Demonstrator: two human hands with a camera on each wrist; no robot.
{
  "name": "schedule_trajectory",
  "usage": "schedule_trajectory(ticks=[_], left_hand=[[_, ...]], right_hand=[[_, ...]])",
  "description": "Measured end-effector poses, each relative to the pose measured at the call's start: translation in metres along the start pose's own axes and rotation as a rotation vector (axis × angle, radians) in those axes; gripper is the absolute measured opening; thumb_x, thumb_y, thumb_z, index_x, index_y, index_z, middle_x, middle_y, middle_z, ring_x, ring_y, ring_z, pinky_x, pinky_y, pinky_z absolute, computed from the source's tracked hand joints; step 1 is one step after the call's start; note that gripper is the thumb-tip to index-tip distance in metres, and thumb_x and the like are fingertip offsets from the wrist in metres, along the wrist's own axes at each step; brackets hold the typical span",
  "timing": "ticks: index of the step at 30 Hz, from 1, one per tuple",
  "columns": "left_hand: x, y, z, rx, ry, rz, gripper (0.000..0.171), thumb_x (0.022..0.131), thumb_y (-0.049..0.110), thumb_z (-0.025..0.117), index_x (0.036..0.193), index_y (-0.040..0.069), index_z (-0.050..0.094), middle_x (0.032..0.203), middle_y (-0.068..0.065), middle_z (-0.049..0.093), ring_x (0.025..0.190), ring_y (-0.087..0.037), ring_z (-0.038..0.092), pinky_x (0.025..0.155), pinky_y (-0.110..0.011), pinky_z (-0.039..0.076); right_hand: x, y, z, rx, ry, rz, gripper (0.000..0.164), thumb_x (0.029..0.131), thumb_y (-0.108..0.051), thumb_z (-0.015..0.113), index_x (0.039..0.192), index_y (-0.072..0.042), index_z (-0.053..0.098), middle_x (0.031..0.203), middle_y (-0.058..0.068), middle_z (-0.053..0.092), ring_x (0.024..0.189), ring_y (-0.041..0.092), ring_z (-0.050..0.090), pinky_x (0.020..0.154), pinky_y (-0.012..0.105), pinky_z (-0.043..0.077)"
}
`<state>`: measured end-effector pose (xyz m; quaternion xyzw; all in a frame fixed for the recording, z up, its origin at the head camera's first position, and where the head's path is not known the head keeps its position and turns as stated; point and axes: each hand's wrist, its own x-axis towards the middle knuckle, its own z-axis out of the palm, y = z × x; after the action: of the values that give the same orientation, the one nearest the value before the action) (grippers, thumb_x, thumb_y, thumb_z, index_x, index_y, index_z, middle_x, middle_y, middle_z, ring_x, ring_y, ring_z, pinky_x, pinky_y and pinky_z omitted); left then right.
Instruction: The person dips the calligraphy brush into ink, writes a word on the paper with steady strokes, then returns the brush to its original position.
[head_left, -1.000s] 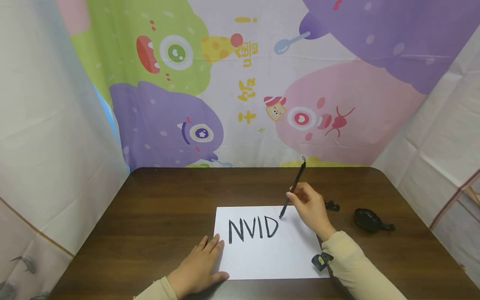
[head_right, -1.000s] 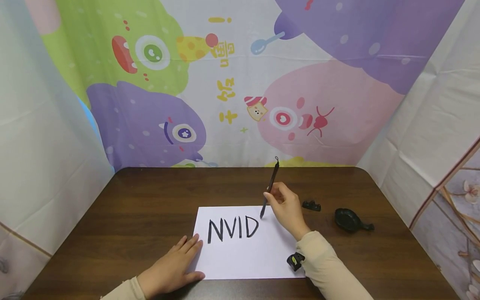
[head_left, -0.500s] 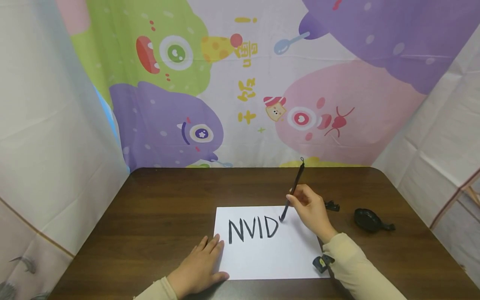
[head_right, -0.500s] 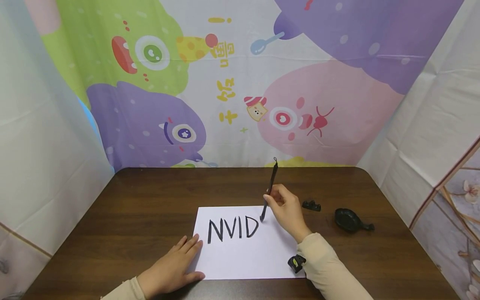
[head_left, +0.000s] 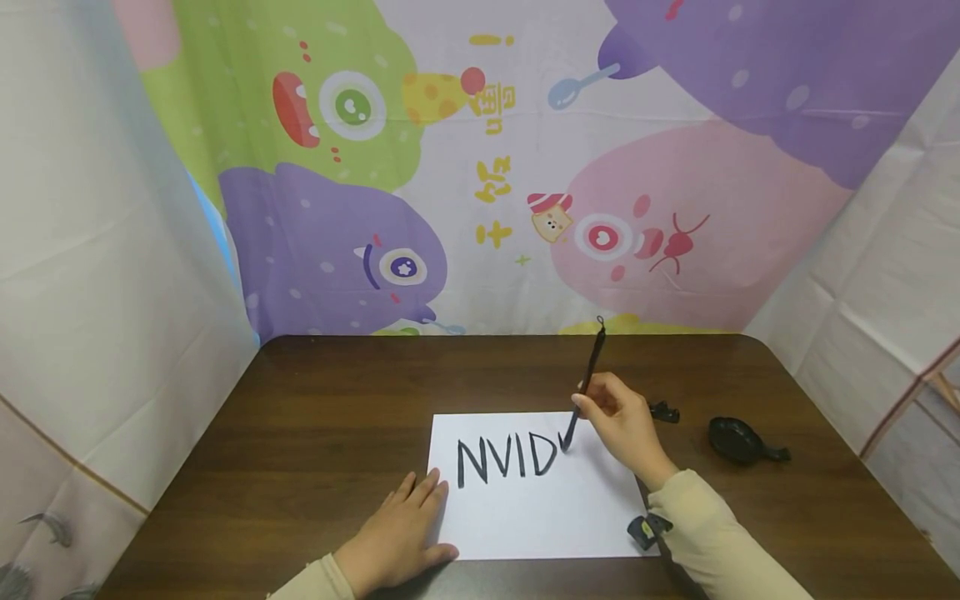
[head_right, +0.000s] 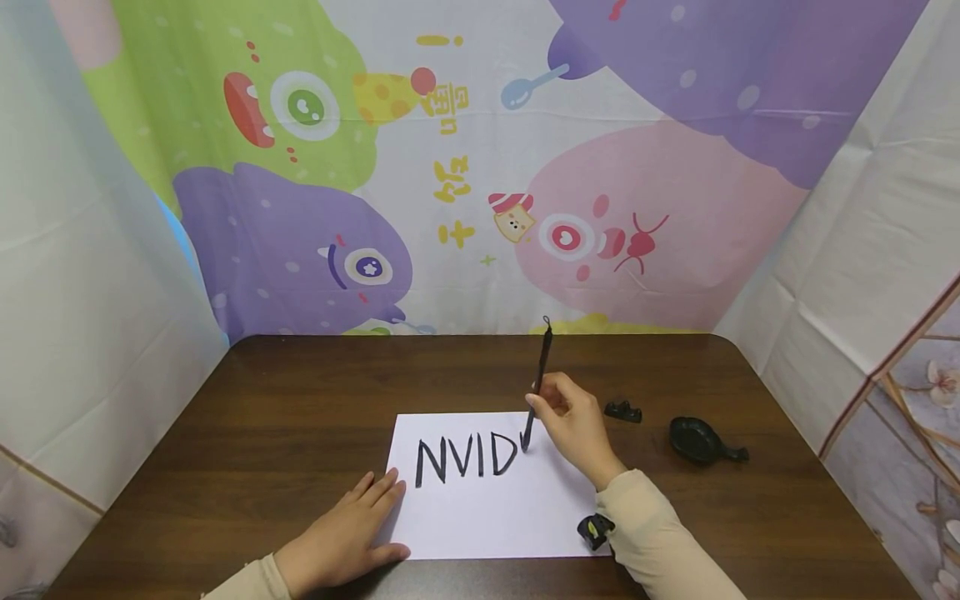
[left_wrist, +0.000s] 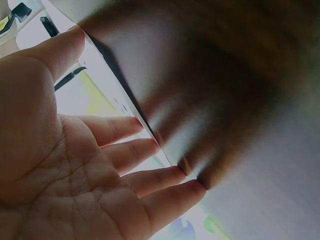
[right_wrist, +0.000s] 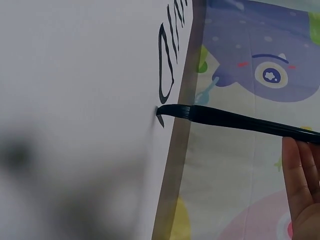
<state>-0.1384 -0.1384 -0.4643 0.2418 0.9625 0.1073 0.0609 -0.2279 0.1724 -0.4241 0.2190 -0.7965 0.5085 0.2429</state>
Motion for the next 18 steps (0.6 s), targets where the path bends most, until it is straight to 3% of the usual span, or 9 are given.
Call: schedule_trajectory(ticks=[6, 18], left_hand=[[0.0, 0.0, 0.0, -0.007, 0.001, 0.0, 0.082, 0.078, 0.054, 0.062, 0.136, 0.001, 0.04, 0.144, -0.021, 0.034, 0.126, -0.05, 0.032, 0.095, -0.062, 0.035], [-0.001, 0.0, 0.0, -0.013, 0.003, 0.001, 0.081, 0.078, 0.054, 0.062, 0.136, 0.0, 0.041, 0.143, -0.022, 0.034, 0.126, -0.051, 0.032, 0.092, -0.063, 0.036]], right_hand=[[-0.002, 0.02, 0.0, 0.002, -0.028, 0.016, 0.016, 0.081, -0.007, 0.068, 0.095, -0.005, 0.061, 0.075, 0.005, 0.063, 0.063, 0.015, 0.062, 0.056, 0.022, 0.053], [-0.006, 0.017, -0.002, -0.041, -0.064, 0.021, 0.016, 0.082, -0.015, 0.068, 0.095, -0.009, 0.061, 0.075, 0.0, 0.064, 0.066, 0.009, 0.063, 0.058, 0.023, 0.054]])
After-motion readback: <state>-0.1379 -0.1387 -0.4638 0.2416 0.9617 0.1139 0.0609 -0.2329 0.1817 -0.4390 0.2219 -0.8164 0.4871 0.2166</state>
